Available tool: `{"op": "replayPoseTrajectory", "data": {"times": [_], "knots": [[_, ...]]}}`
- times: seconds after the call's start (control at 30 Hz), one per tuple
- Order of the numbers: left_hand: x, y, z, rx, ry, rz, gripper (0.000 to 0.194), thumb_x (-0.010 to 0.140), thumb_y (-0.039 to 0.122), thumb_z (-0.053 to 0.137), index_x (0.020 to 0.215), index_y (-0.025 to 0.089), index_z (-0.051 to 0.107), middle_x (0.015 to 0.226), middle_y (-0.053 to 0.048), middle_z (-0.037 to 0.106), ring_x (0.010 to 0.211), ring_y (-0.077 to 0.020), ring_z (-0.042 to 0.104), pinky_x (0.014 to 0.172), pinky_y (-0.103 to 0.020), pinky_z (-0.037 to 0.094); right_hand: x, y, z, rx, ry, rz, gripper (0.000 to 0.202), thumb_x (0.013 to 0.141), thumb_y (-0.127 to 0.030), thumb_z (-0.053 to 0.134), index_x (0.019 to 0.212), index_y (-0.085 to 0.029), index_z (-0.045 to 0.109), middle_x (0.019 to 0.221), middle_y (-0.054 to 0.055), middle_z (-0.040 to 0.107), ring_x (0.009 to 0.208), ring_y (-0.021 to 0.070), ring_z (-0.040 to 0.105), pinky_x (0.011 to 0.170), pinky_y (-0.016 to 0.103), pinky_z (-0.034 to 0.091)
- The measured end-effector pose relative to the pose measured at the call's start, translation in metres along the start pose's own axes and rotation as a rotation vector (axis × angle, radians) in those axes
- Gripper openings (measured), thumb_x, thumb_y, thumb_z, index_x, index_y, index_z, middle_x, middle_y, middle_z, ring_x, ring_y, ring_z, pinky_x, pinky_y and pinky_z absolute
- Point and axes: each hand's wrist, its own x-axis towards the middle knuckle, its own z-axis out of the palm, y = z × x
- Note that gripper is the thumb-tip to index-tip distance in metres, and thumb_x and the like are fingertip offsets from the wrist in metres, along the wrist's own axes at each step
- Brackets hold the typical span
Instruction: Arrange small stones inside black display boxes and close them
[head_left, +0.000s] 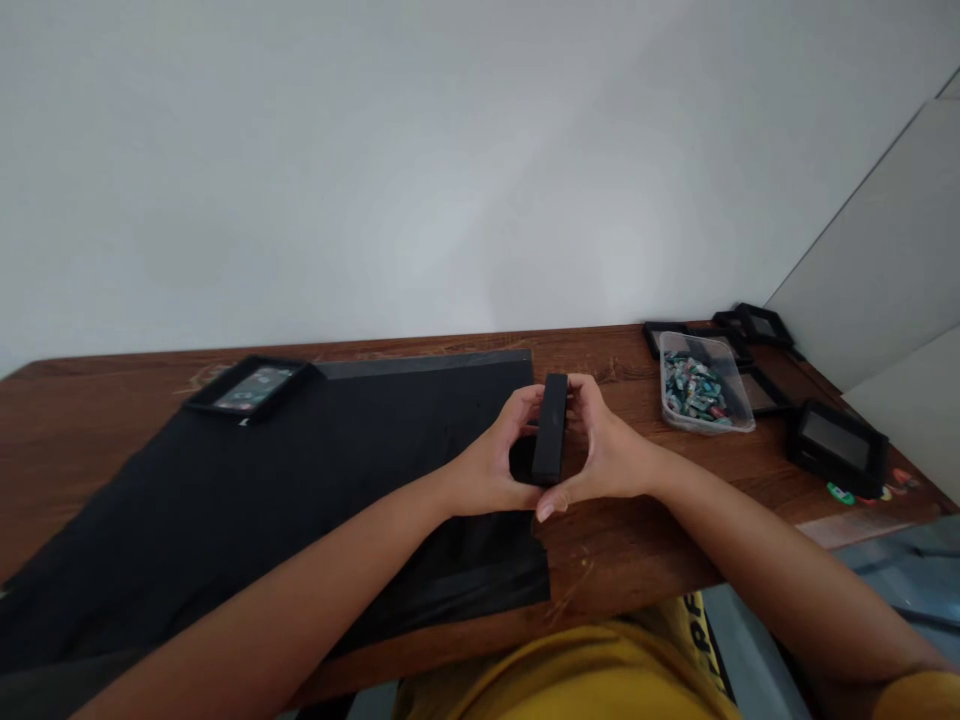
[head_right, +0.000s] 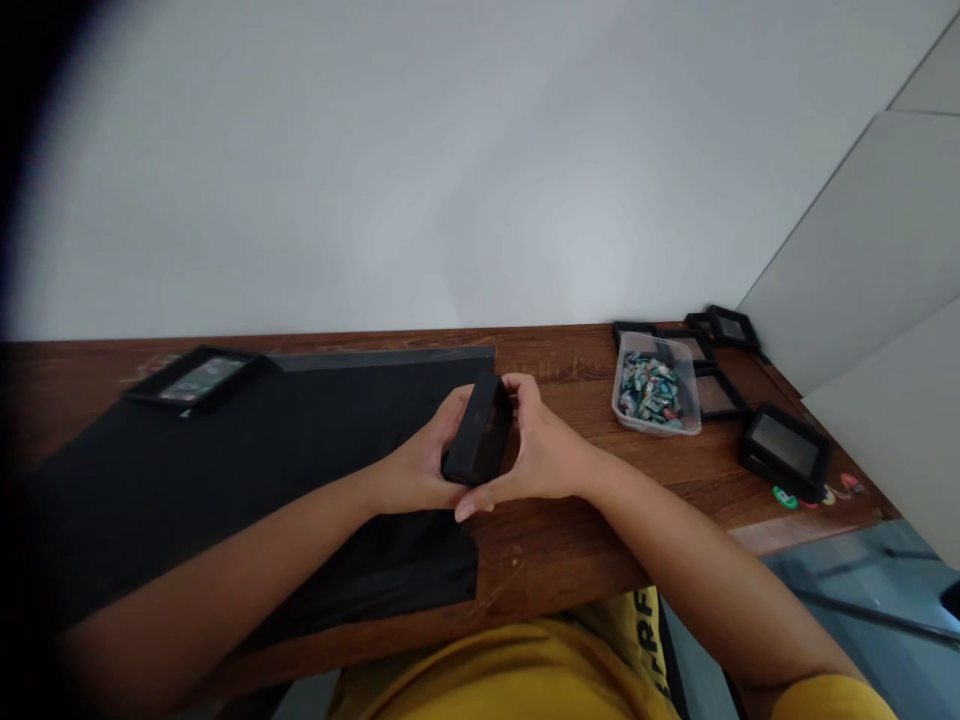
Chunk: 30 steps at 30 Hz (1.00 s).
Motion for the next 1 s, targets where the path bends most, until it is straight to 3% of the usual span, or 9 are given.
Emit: {"op": "replayPoseTrajectory", "data": {"times": [0.13,0.3,0.47,0.63,0.77,1.0], "knots": [[-0.001,0.001,-0.001,-0.033,-0.022,0.003,0.098,0.067,0.044,0.093,0.143,0.029,0.033,0.142,-0.014,0.052,0.136,-0.0389,0.055,0.109,-0.060,0.052,-0.001,-0.002,0.001,-0.046,-0.032,-0.005,0.112,0.052,-0.052,0.101,0.132,-0.026,0.028,0.138,0.017,0.048,0.134,0.0340,0.052,0.115,0.055,0.046],[-0.003,-0.002,-0.001,0.036,-0.024,0.030,0.105,0.061,0.045,0.097,0.139,0.030,0.028,0.133,-0.012,0.052,0.125,-0.0372,0.062,0.105,-0.061,0.055,-0.002,-0.006,0.002,-0.090,-0.094,-0.035,0.105,0.055,-0.049,0.100,0.126,-0.027,0.027,0.134,0.014,0.051,0.132,0.0322,0.055,0.116,0.054,0.046],[-0.007,-0.021,0.004,0.068,0.084,0.147,0.108,0.062,0.055,0.094,0.143,0.032,0.026,0.138,-0.014,0.047,0.132,-0.0409,0.056,0.109,-0.065,0.053,-0.002,-0.006,0.001,-0.062,-0.101,-0.067,0.098,0.058,-0.046,0.099,0.122,-0.029,0.027,0.144,0.015,0.047,0.137,0.0317,0.052,0.119,0.056,0.044],[-0.010,-0.029,0.008,0.172,0.156,0.110,0.115,0.059,0.064,0.093,0.144,0.030,0.023,0.142,-0.017,0.044,0.133,-0.0429,0.054,0.112,-0.069,0.049,-0.003,-0.007,0.001,-0.040,-0.069,-0.083,0.105,0.058,-0.045,0.100,0.132,-0.028,0.028,0.152,0.018,0.042,0.147,0.0333,0.044,0.127,0.059,0.033],[-0.012,-0.032,0.010,0.151,0.135,0.111,0.118,0.060,0.067,0.091,0.145,0.030,0.017,0.144,-0.019,0.045,0.134,-0.0440,0.055,0.113,-0.071,0.045,-0.003,-0.007,0.001,-0.086,-0.073,-0.057,0.106,0.055,-0.048,0.100,0.134,-0.026,0.033,0.148,0.018,0.046,0.142,0.0352,0.048,0.124,0.061,0.036],[-0.013,-0.028,0.012,0.114,0.156,0.157,0.114,0.062,0.070,0.089,0.145,0.033,0.020,0.136,-0.014,0.049,0.123,-0.0395,0.062,0.104,-0.064,0.055,-0.004,-0.013,0.000,-0.102,-0.104,-0.156,0.099,0.058,-0.049,0.099,0.130,-0.026,0.035,0.140,0.014,0.052,0.132,0.0311,0.056,0.117,0.054,0.046]]}}
